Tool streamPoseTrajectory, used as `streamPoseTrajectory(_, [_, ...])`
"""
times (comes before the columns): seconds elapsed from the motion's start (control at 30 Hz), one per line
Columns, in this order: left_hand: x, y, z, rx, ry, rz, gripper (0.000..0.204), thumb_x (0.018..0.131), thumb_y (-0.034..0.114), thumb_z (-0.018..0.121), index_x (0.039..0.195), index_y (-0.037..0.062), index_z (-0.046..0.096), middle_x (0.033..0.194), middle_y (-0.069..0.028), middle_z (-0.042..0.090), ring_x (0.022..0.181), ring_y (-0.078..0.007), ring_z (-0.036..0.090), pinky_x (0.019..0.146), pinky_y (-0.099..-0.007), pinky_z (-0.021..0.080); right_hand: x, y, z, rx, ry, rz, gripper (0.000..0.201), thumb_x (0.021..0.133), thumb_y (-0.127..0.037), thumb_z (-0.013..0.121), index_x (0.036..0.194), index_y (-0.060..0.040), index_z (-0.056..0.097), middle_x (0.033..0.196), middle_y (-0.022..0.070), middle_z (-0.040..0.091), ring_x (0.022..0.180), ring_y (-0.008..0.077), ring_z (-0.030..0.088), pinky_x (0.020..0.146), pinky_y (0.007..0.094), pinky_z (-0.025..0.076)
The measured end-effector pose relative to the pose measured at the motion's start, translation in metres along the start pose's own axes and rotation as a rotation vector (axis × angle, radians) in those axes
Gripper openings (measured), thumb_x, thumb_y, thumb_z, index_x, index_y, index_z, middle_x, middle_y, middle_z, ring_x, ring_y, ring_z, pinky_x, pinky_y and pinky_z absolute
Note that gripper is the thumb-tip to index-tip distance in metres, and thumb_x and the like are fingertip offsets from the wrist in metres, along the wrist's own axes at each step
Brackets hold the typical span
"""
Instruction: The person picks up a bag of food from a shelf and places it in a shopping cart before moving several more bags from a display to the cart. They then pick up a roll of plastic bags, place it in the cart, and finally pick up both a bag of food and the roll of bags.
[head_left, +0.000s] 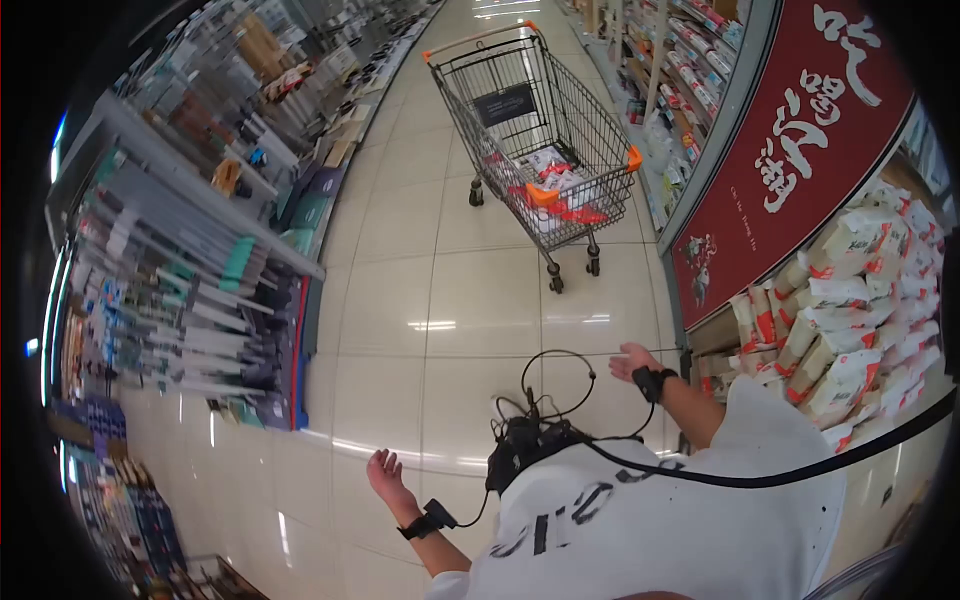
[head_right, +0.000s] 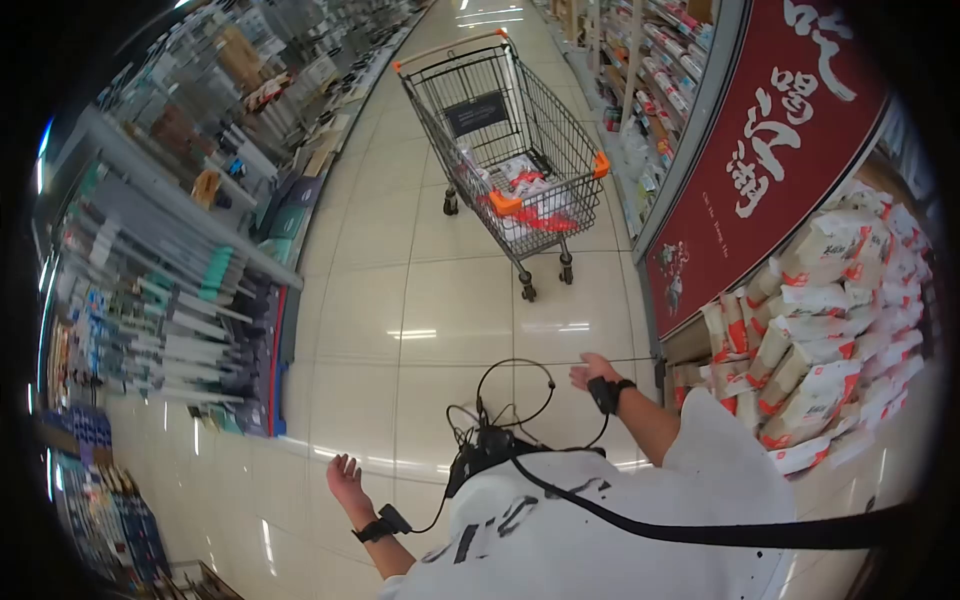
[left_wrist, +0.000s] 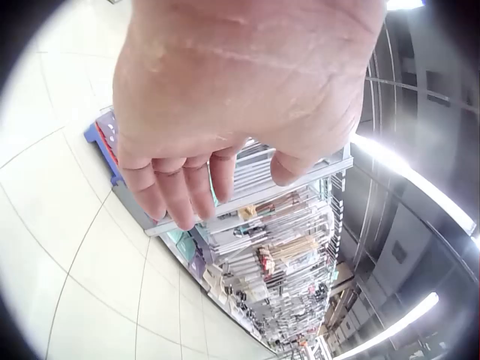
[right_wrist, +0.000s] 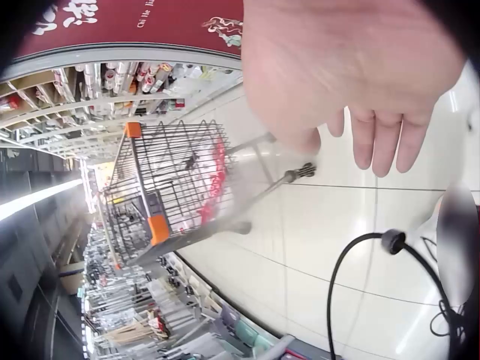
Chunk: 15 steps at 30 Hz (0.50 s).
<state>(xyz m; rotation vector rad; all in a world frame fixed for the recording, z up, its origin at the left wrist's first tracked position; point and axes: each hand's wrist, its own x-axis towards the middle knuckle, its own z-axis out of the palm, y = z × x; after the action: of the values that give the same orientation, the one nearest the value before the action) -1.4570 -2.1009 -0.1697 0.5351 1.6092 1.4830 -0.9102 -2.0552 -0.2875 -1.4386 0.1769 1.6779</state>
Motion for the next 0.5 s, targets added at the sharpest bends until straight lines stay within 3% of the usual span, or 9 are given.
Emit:
streamPoseTrajectory(0.1, [0.091, 0.017, 0.034, 0.051, -0.044, -0.03, 0.05, 0.089, 0.041, 0.049, 0.122, 0.003, 0.047, 0.12, -0.0138, 0.054, 0.105, -0.0255, 0.054, 0.088, -0.0382, 0.042, 0.003, -0.05, 0.074, 0.074, -0.017, -0.139, 0.062, 0.092, -0.036, 0.046, 0.14, -0.0044, 0.023, 0.139, 0.0211, 0.036, 0.124, 0.0302, 0.042, 0.101, 0.0425, 0.038])
streamPoseTrajectory(0.17, [0.144, 0.039, 0.084, 0.062, -0.118, -0.061, 0.047, 0.09, 0.039, 0.051, 0.12, 0.0032, 0.048, 0.116, -0.0126, 0.057, 0.102, -0.0238, 0.056, 0.086, -0.0366, 0.043, 0.001, -0.081, 0.126, 0.109, 0.085, -0.184, 0.062, 0.092, -0.039, 0.043, 0.142, -0.0073, 0.023, 0.143, 0.0204, 0.031, 0.127, 0.0302, 0.04, 0.104, 0.0424, 0.035])
streamPoseTrajectory(0.2, [0.172, 0.052, 0.115, 0.07, -0.153, -0.059, 0.047, 0.09, 0.039, 0.051, 0.12, 0.0032, 0.048, 0.116, -0.0126, 0.057, 0.102, -0.0238, 0.056, 0.086, -0.0366, 0.043, 0.026, -0.093, 0.132, 0.098, 0.1, -0.21, 0.054, 0.093, -0.04, 0.043, 0.137, -0.0113, 0.033, 0.133, 0.019, 0.044, 0.119, 0.0273, 0.048, 0.097, 0.0436, 0.04])
streamPoseTrajectory(0.23, [0.195, 0.066, 0.145, 0.119, -0.285, -0.025, 0.044, 0.09, 0.036, 0.051, 0.119, 0.0033, 0.049, 0.113, -0.012, 0.058, 0.101, -0.0229, 0.057, 0.086, -0.0354, 0.043, 0.057, -0.103, 0.136, 0.127, 0.122, -0.213, 0.054, 0.093, -0.04, 0.043, 0.137, -0.0113, 0.033, 0.133, 0.019, 0.044, 0.119, 0.0273, 0.048, 0.097, 0.0436, 0.04])
streamPoseTrajectory(0.3, [0.232, 0.09, 0.211, 0.209, -0.51, 0.046, 0.038, 0.092, 0.033, 0.051, 0.116, 0.0028, 0.051, 0.109, -0.011, 0.06, 0.099, -0.0216, 0.058, 0.085, -0.0335, 0.044, 0.109, -0.127, 0.136, 0.105, 0.029, -0.319, 0.043, 0.092, -0.04, 0.044, 0.126, -0.0125, 0.046, 0.117, 0.0149, 0.056, 0.106, 0.0234, 0.055, 0.087, 0.0425, 0.044])
streamPoseTrajectory(0.43, [0.281, 0.14, 0.35, 0.387, -0.833, 0.217, 0.036, 0.092, 0.034, 0.053, 0.113, 0.0036, 0.054, 0.107, -0.0091, 0.06, 0.099, -0.0194, 0.058, 0.086, -0.0324, 0.043, 0.157, -0.164, 0.17, 0.039, 0.033, -0.406, 0.04, 0.091, -0.04, 0.048, 0.114, -0.0072, 0.052, 0.103, 0.0109, 0.061, 0.095, 0.0213, 0.057, 0.079, 0.0411, 0.045])
streamPoseTrajectory(0.5, [0.313, 0.139, 0.398, 0.434, -0.929, 0.273, 0.034, 0.092, 0.03, 0.053, 0.111, 0.0025, 0.054, 0.106, -0.009, 0.06, 0.098, -0.0189, 0.057, 0.086, -0.0325, 0.043, 0.173, -0.196, 0.194, -0.487, 0.217, -0.972, 0.049, 0.09, -0.041, 0.051, 0.114, 0.0023, 0.052, 0.111, 0.015, 0.059, 0.102, 0.0254, 0.056, 0.085, 0.0383, 0.044])
